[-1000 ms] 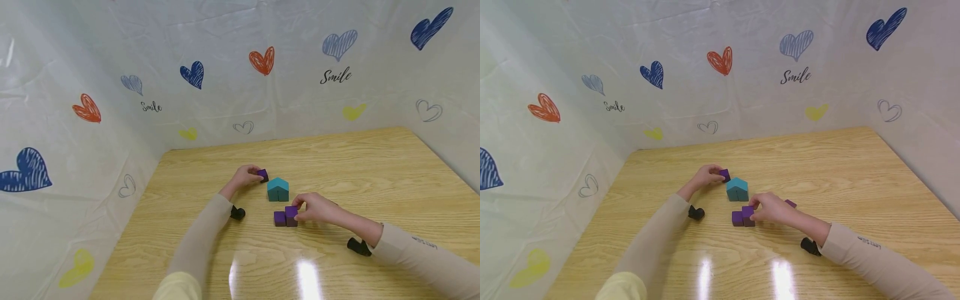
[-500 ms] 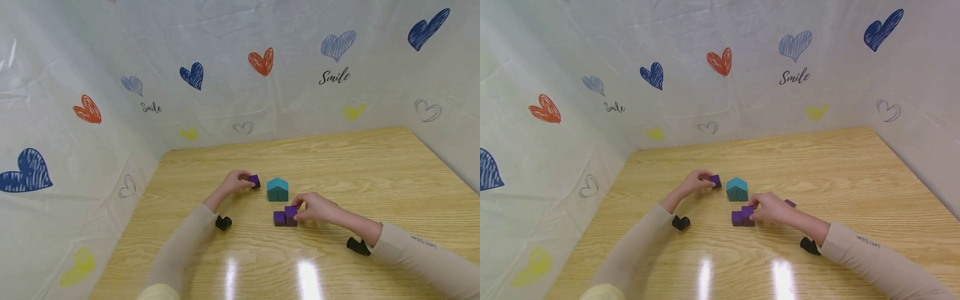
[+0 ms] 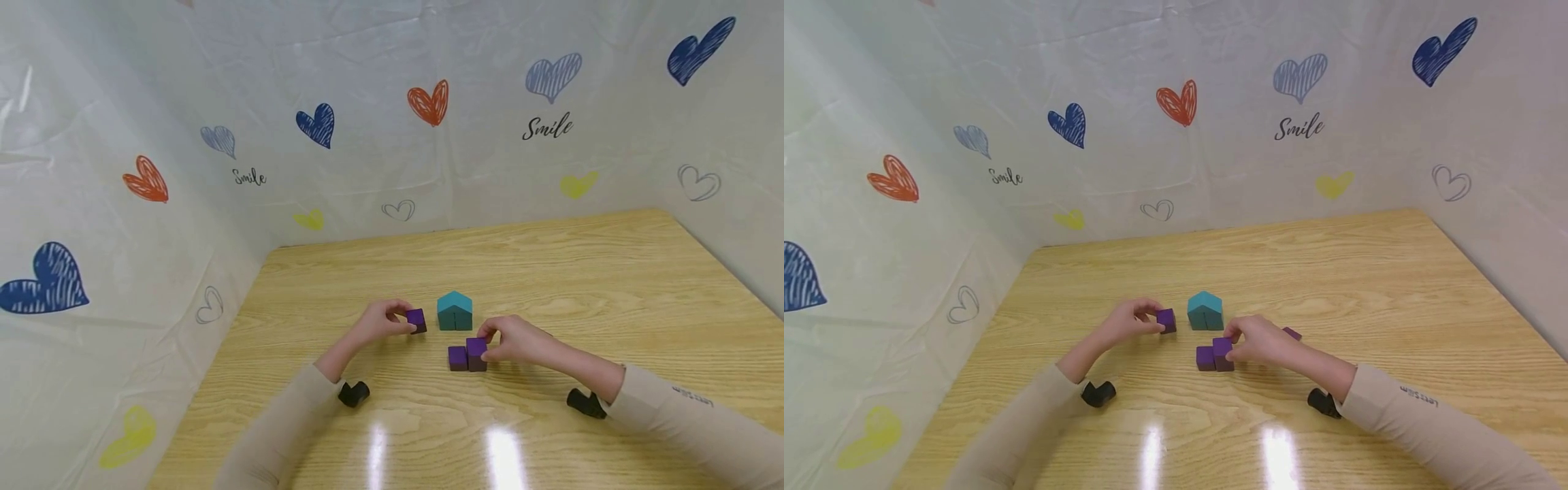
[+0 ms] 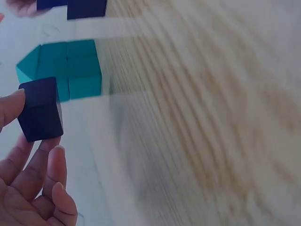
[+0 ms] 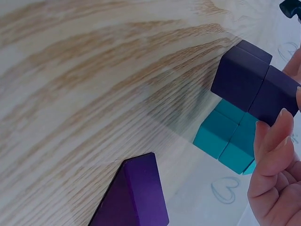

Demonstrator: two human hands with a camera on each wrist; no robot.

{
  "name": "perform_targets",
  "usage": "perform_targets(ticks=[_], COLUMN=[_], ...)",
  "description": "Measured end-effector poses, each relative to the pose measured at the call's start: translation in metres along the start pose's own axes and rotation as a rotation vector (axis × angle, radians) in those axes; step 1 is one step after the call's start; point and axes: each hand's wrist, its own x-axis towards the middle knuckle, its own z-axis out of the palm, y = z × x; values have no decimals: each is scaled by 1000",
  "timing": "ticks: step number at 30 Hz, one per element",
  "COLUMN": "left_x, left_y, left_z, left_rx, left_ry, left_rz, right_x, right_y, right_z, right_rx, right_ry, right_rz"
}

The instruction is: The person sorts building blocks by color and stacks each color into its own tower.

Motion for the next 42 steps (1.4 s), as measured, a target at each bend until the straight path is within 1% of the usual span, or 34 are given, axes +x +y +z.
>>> perform_targets(ticks=[6, 15, 20, 23, 29, 34, 37, 42], left_x=[-9, -15, -15, -15, -14, -13, -12, -12], left_y=[12, 25, 31, 34, 38, 38, 37, 37], left_z=[12, 33, 43, 47, 53, 56, 57, 59], left_rx=[1, -17, -12, 1, 9, 31, 36, 38], left_ry=[-41, -62, -71, -73, -78, -83, -84, -89], left_rz=[28, 55, 26, 24, 54, 78, 81, 68], right_x=[1, 1, 1, 1, 1, 2, 1, 1], right_y=[1, 1, 0, 0, 0, 1, 1, 3], right_z=[-1, 0, 0, 0, 0, -1, -1, 0], right_rx=[-11, -22, -8, 2, -3, -3, 4, 12], right_ry=[8, 13, 12, 10, 10, 12, 13, 18], right_rz=[-19, -25, -18, -19, -25, -33, -36, -38])
